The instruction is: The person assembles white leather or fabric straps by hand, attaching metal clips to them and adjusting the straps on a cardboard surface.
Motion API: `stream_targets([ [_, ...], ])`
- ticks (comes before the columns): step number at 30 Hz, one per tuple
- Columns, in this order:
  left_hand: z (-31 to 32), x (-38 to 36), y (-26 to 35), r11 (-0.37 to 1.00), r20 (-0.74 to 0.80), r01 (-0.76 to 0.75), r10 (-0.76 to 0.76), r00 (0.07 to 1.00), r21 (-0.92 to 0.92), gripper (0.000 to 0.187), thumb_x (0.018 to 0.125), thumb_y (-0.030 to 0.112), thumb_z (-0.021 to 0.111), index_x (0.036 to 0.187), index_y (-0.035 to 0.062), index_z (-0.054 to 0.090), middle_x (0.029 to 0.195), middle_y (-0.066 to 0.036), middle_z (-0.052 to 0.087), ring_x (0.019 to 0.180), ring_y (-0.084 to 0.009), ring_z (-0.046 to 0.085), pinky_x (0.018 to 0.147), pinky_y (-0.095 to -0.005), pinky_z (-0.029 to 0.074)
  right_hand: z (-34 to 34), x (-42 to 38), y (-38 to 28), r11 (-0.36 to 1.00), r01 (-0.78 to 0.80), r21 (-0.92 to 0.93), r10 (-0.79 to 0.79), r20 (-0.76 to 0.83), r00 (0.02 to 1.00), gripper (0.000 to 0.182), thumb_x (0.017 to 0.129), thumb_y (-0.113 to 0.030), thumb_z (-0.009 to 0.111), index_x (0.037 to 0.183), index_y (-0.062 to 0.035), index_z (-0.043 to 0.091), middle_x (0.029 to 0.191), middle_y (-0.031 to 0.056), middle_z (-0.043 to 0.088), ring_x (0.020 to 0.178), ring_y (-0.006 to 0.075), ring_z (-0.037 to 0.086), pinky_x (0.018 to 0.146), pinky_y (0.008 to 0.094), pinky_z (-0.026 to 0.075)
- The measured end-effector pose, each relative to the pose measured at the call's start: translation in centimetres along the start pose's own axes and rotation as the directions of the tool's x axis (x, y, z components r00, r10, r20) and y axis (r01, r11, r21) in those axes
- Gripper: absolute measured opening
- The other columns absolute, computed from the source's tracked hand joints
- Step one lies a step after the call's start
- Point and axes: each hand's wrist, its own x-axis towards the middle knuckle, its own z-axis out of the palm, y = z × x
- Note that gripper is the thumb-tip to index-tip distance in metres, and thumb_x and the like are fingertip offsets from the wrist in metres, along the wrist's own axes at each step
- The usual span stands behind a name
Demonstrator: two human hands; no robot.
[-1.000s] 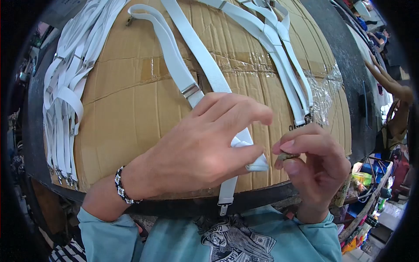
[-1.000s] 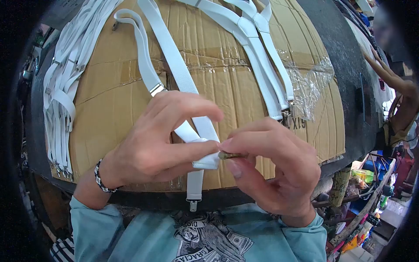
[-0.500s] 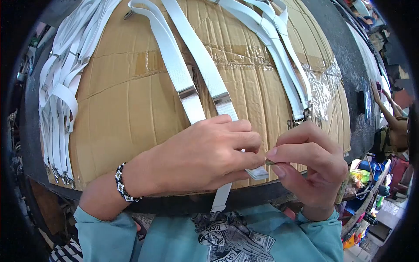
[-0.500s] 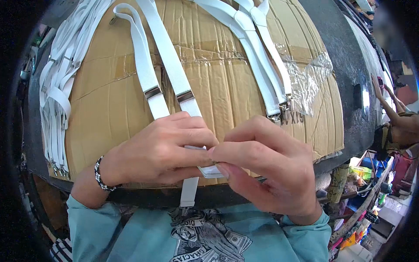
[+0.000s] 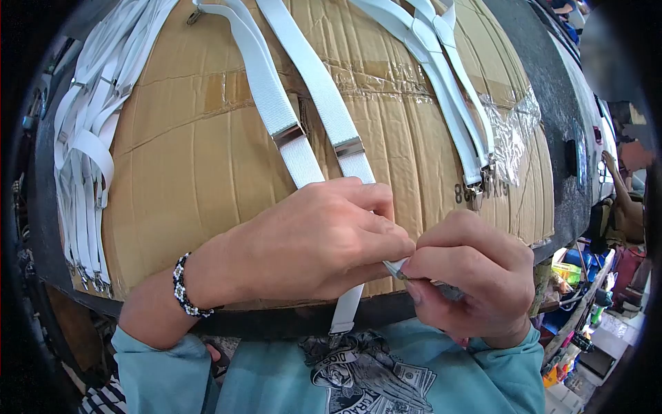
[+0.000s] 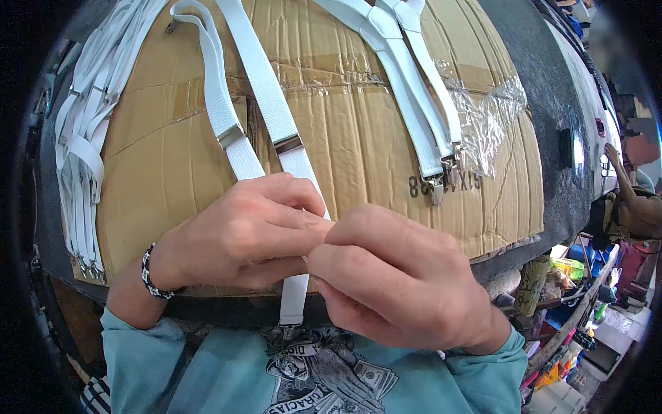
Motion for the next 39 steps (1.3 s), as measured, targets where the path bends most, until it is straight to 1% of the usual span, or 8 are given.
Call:
stream_targets([
  [5, 0.5, 0.3, 0.0, 1.000, -0.027, -0.015, 0.015, 1.000, -0.001, 0.040, 0.074, 0.003, 0.077, 0.114, 0.0046, 0.073, 0.090, -0.009, 0.071, 0.089, -0.0311, 0.066, 0.078, -0.0402, 0.055, -0.3, -1.2, 0.8, 1.000, -0.010, 0.009, 0.010, -0.013, 1.000, 0.027, 0.062, 0.006, 0.074, 0.088, -0.0025, 0.071, 0.078, 0.0097, 0.066, 0.061, 0.0197, 0.064, 0.051, 0.0304, 0.050],
  [8, 0.2, 0.3, 0.1, 1.000, -0.004, -0.016, 0.016, 1.000, 0.002, 0.043, 0.072, 0.002, 0.077, 0.115, 0.0051, 0.073, 0.092, -0.008, 0.072, 0.089, -0.0310, 0.066, 0.078, -0.0400, 0.055, -1.2, -2.0, 0.8, 0.996, -0.090, 0.020, 0.089, 0.059, 0.994, 0.028, 0.071, 0.008, 0.076, 0.094, -0.0042, 0.068, 0.084, 0.0086, 0.063, 0.066, 0.0249, 0.065, 0.058, 0.0350, 0.054],
  [11, 0.1, 0.1, 0.0, 0.999, -0.010, -0.010, 0.010, 1.000, -0.048, 0.044, 0.071, 0.001, 0.077, 0.114, 0.0048, 0.073, 0.093, -0.008, 0.072, 0.090, -0.0316, 0.066, 0.078, -0.0398, 0.055, -1.5, -2.0, 0.7, 0.996, -0.075, -0.040, 0.077, 0.056, 0.995, 0.027, 0.071, 0.008, 0.076, 0.094, -0.0044, 0.068, 0.084, 0.0084, 0.063, 0.065, 0.0247, 0.065, 0.057, 0.0343, 0.053],
  [20, -0.1, 0.1, -0.3, 0.994, -0.006, 0.003, -0.004, 1.000, -0.114, 0.045, 0.070, -0.002, 0.076, 0.114, 0.0031, 0.074, 0.095, -0.010, 0.073, 0.090, -0.0330, 0.066, 0.081, -0.0392, 0.057, 0.0, -0.6, 0.5, 0.997, 0.020, 0.069, -0.023, 0.042, 0.999, 0.025, 0.071, 0.007, 0.074, 0.090, -0.0031, 0.063, 0.086, 0.0084, 0.057, 0.071, 0.0259, 0.062, 0.061, 0.0366, 0.053],
  [26, 0.1, 0.0, -0.6, 0.988, -0.012, 0.003, -0.005, 1.000, -0.155, 0.046, 0.071, -0.002, 0.075, 0.116, 0.0037, 0.075, 0.098, -0.010, 0.074, 0.089, -0.0327, 0.065, 0.081, -0.0388, 0.057, -1.3, -1.4, 0.8, 0.999, -0.019, -0.048, 0.023, 0.079, 0.997, 0.022, 0.073, 0.007, 0.073, 0.088, -0.0030, 0.062, 0.080, 0.0080, 0.056, 0.066, 0.0260, 0.061, 0.059, 0.0373, 0.052],
  [29, -0.2, 0.2, -0.2, 0.990, -0.005, 0.010, -0.010, 1.000, -0.139, 0.044, 0.072, -0.003, 0.075, 0.115, 0.0037, 0.075, 0.098, -0.010, 0.074, 0.089, -0.0326, 0.066, 0.081, -0.0391, 0.057, -1.3, -1.2, 1.5, 0.999, -0.018, -0.031, 0.019, 0.016, 1.000, 0.026, 0.062, 0.005, 0.075, 0.087, -0.0042, 0.070, 0.077, 0.0084, 0.064, 0.060, 0.0223, 0.064, 0.052, 0.0323, 0.050],
  [34, -0.1, 0.1, -0.2, 0.988, -0.039, -0.004, -0.002, 0.999, -0.154, 0.029, 0.079, 0.000, 0.074, 0.107, 0.0030, 0.070, 0.085, -0.010, 0.070, 0.086, -0.0316, 0.063, 0.081, -0.0392, 0.054, 0.3, 0.1, 0.7, 0.998, 0.051, 0.035, -0.050, -0.016, 0.999, 0.027, 0.063, 0.006, 0.075, 0.087, -0.0039, 0.070, 0.079, 0.0086, 0.064, 0.061, 0.0232, 0.064, 0.052, 0.0320, 0.050],
  [39, -0.2, 0.2, -0.3, 0.991, -0.007, 0.012, -0.013, 1.000, -0.134, 0.042, 0.072, -0.005, 0.075, 0.113, 0.0034, 0.077, 0.095, -0.009, 0.075, 0.086, -0.0301, 0.066, 0.083, -0.0379, 0.056, -0.8, -1.2, 0.5, 1.000, -0.012, 0.000, 0.012, 0.077, 0.997, 0.023, 0.071, 0.007, 0.073, 0.089, -0.0020, 0.062, 0.081, 0.0092, 0.055, 0.068, 0.0275, 0.062, 0.061, 0.0380, 0.052],
])
